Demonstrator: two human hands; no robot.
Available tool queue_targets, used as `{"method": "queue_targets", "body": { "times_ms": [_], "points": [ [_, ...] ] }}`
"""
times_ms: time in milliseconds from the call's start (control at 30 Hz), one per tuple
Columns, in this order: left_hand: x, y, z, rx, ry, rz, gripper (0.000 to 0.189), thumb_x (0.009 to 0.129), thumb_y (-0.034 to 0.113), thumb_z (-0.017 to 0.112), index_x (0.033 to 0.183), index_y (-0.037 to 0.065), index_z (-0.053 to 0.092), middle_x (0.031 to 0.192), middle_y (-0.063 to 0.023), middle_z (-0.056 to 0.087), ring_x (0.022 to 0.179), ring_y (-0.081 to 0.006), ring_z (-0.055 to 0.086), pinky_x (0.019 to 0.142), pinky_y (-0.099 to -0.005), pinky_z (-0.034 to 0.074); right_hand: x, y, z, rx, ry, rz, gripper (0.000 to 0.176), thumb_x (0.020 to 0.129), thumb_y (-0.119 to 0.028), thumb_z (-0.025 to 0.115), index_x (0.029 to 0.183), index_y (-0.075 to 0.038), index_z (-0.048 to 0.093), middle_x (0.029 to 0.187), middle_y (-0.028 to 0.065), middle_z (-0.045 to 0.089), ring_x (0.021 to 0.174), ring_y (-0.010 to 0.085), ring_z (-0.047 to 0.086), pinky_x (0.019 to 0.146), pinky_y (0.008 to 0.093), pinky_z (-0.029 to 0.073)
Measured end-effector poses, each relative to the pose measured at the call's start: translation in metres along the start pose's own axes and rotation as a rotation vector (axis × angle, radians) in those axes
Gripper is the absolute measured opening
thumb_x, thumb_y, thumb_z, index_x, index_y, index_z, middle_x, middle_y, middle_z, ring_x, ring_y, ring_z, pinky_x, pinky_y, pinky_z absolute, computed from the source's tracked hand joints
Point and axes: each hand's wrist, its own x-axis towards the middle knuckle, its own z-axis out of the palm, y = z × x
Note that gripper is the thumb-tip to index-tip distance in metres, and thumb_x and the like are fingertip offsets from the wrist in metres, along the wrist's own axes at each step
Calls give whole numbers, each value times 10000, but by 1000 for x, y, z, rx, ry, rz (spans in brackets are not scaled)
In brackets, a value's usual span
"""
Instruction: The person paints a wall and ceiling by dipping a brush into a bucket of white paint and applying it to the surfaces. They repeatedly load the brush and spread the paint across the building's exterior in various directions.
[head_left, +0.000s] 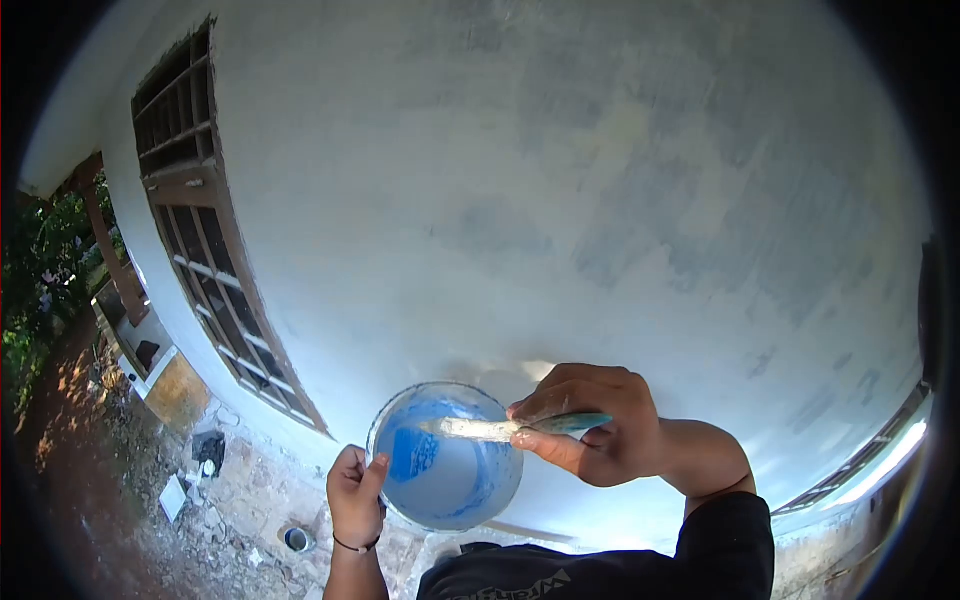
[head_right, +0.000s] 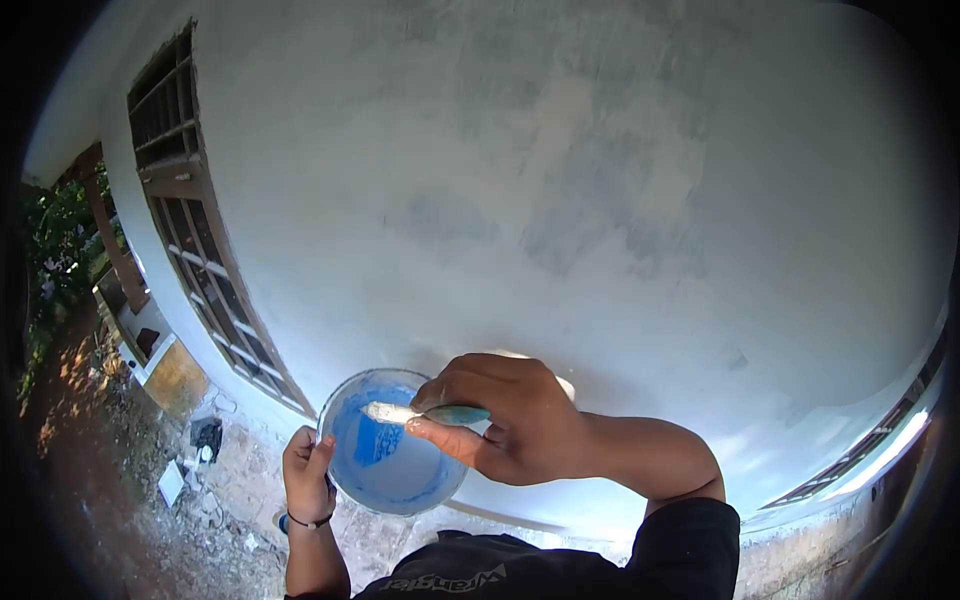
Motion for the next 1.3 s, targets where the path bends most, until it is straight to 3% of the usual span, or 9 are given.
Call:
{"method": "queue_targets", "body": {
  "times_ms": [33,133,367,567,667,1100,1200,1300],
  "points": [
    [-1,4,3,1,-18,1,321,837,49,597,654,110,340,591,67,352,557,-10,296,495,-180,237,-5,-3,-1,81,-59,146,186,756,-136,706,822,14,618,769,133,639,653,222,639,538,268,499],
    [-1,11,12,13,-56,12,299,847,75,592,675,106,349,585,62,378,542,-4,309,482,-175,239,-17,17,16,191,-224,263,184,715,-82,731,826,33,639,808,146,657,723,208,654,585,264,504],
    [-6,9,19,100,-42,-34,283,850,108,599,688,102,367,561,60,408,473,8,292,430,-174,204,-29,53,55,127,-459,393,188,767,-156,682,879,-11,641,851,118,647,765,222,648,625,296,530],
    [-8,2,21,112,-35,-36,275,847,108,605,688,96,380,565,64,414,488,11,301,438,-172,207,-41,72,71,146,-466,435,206,773,-168,675,882,2,631,872,131,646,777,240,652,675,313,548],
    [-7,6,25,118,-32,-43,268,845,98,606,693,92,385,569,65,413,498,11,303,448,-170,210,-46,78,79,131,-461,422,269,767,-237,660,934,-28,636,839,132,639,718,267,631,664,337,492],
    [0,-12,26,103,-40,-79,298,841,77,605,693,107,348,581,68,362,522,5,288,462,-173,212,-58,85,83,107,-473,478,268,800,-245,628,950,-24,602,843,154,620,697,296,620,641,367,488],
    [2,-14,29,117,-44,-54,302,842,83,607,693,109,346,585,70,350,525,3,281,459,-176,205,-56,85,78,131,-473,490,258,798,-237,630,936,-21,599,827,151,616,681,291,614,630,357,485],
    [4,-21,27,107,-30,-49,304,845,87,606,692,109,344,592,70,345,529,1,278,459,-177,202,-45,75,57,75,-371,456,183,797,-143,648,893,7,607,873,139,632,771,241,640,657,288,517]
  ]
}}
